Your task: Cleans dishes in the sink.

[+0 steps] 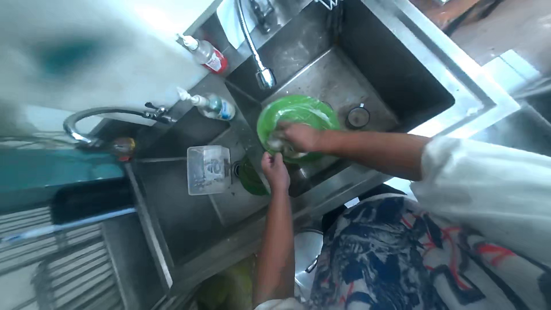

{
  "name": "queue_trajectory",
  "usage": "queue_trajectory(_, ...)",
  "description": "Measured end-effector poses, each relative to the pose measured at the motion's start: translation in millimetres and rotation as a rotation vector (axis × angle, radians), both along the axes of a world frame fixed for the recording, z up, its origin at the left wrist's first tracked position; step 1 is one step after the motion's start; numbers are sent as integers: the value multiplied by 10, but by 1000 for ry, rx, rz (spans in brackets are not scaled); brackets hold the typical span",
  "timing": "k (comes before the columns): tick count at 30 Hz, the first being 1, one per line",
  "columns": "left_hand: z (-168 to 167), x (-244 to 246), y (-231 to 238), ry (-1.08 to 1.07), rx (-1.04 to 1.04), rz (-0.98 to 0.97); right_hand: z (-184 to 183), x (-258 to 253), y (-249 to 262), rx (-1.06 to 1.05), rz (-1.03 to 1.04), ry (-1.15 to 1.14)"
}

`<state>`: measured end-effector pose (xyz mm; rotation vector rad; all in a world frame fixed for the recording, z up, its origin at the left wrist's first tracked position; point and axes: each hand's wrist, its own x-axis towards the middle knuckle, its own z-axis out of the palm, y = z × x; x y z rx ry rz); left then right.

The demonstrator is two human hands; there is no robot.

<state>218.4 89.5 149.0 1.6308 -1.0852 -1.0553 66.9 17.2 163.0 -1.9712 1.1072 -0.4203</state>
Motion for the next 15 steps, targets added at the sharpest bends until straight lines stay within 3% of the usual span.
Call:
queue_trajectory(2, 2, 24, 4, 7, -41, -5, -209, -322, 184, 40, 42, 97)
queue_trajectory(4, 21, -27, 58, 9, -51, -41, -483, -626, -20, 113, -112, 233)
queue_trajectory(7, 7, -177, 66, 15, -24, -100, -347, -497, -473, 137, -296, 161)
queue_trajectory(10, -44, -205, -26, 25, 8, -24, -51, -95, -189, 49, -127, 36)
queue_trajectory(13, -15, -102, -16, 7, -35, -13, -102, -345, 285, 118, -74, 146)
queue_trajectory(15, 7, -94, 73, -18, -70, -71, -325, -645, 137, 226, -208, 260)
